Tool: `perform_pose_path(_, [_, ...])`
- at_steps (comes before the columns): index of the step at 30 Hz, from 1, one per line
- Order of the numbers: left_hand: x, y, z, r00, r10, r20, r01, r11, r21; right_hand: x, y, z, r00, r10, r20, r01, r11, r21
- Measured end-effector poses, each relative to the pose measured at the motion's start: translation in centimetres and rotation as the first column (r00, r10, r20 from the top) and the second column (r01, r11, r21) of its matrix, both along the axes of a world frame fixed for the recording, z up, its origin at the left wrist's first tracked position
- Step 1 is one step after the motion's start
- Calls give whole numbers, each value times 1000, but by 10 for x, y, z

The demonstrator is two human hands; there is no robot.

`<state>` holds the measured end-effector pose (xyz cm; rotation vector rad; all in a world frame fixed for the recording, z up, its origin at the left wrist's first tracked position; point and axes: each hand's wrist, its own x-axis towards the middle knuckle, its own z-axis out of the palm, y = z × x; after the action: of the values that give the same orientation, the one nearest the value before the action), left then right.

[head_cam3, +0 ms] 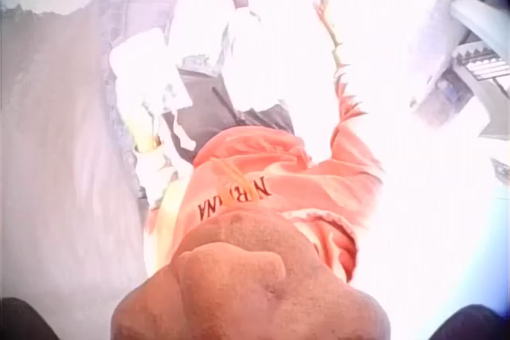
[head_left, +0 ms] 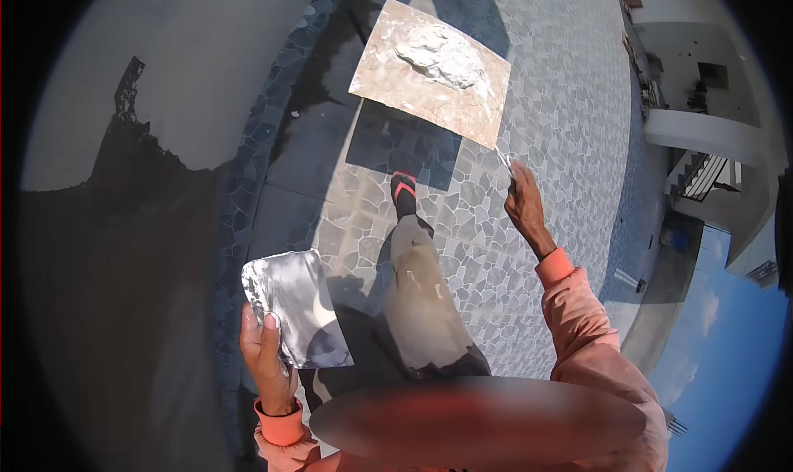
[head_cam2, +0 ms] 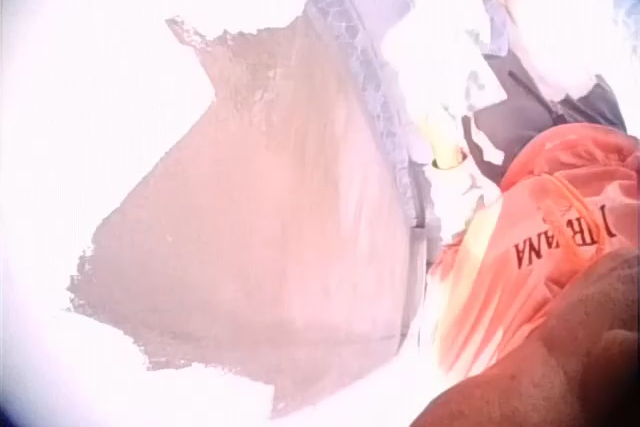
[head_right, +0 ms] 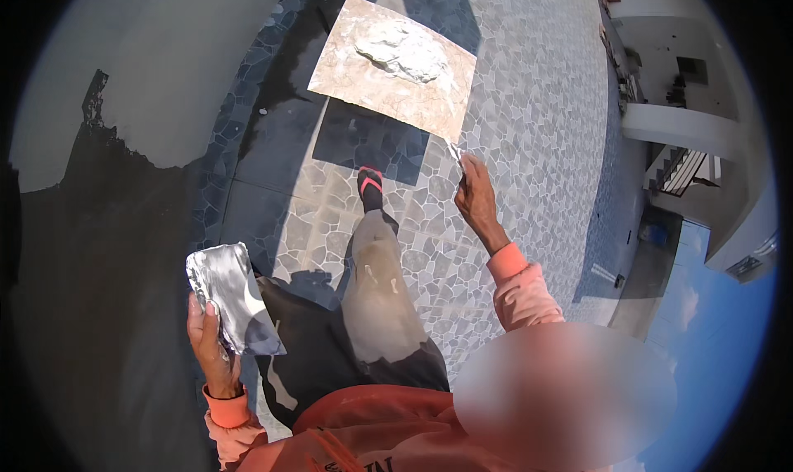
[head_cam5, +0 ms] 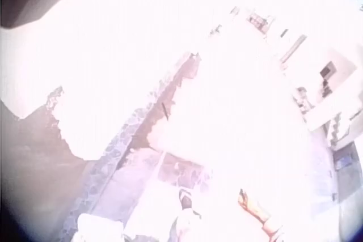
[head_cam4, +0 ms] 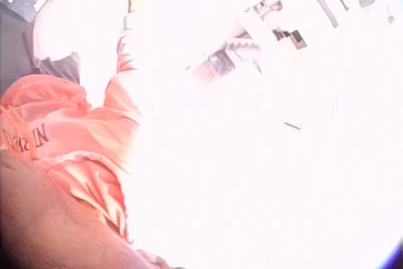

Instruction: Apply putty or plaster to a wall using a spatula and a flat board.

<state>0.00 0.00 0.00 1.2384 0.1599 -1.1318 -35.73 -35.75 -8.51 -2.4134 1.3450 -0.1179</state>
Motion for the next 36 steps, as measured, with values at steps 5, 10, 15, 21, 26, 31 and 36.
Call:
perform_pose_path(5, [-54, -133, -54, 958, 282, 47, -286, 951, 122, 43, -184, -112, 866, 417, -274, -493, 804, -334])
perform_pose_path(10, [-112, -246, -93, 921, 360, 148, -382, 907, 178, 37, -266, -180, 869, 376, -321, -477, 808, -344])
perform_pose_path(15, [-133, -306, -99, 935, 345, 79, -351, 932, 86, 13, -266, -214, 747, 495, -443, -617, 765, -186])
perform_pose_path(21, [-149, -349, -80, 886, 455, 85, -463, 871, 165, 33, -308, -182, 831, 432, -350, -531, 804, -267])
perform_pose_path(26, [-151, -355, -73, 916, 350, 194, -380, 913, 146, 22, -289, -199, 623, 640, -451, -745, 662, -90])
perform_pose_path(31, [-155, -371, -78, 915, 378, 141, -397, 907, 140, 35, -311, -186, 807, 469, -359, -574, 765, -291])
perform_pose_path(36, [-157, -361, -83, 950, 268, 161, -298, 930, 215, 26, -289, -194, 688, 620, -377, -682, 730, -44])
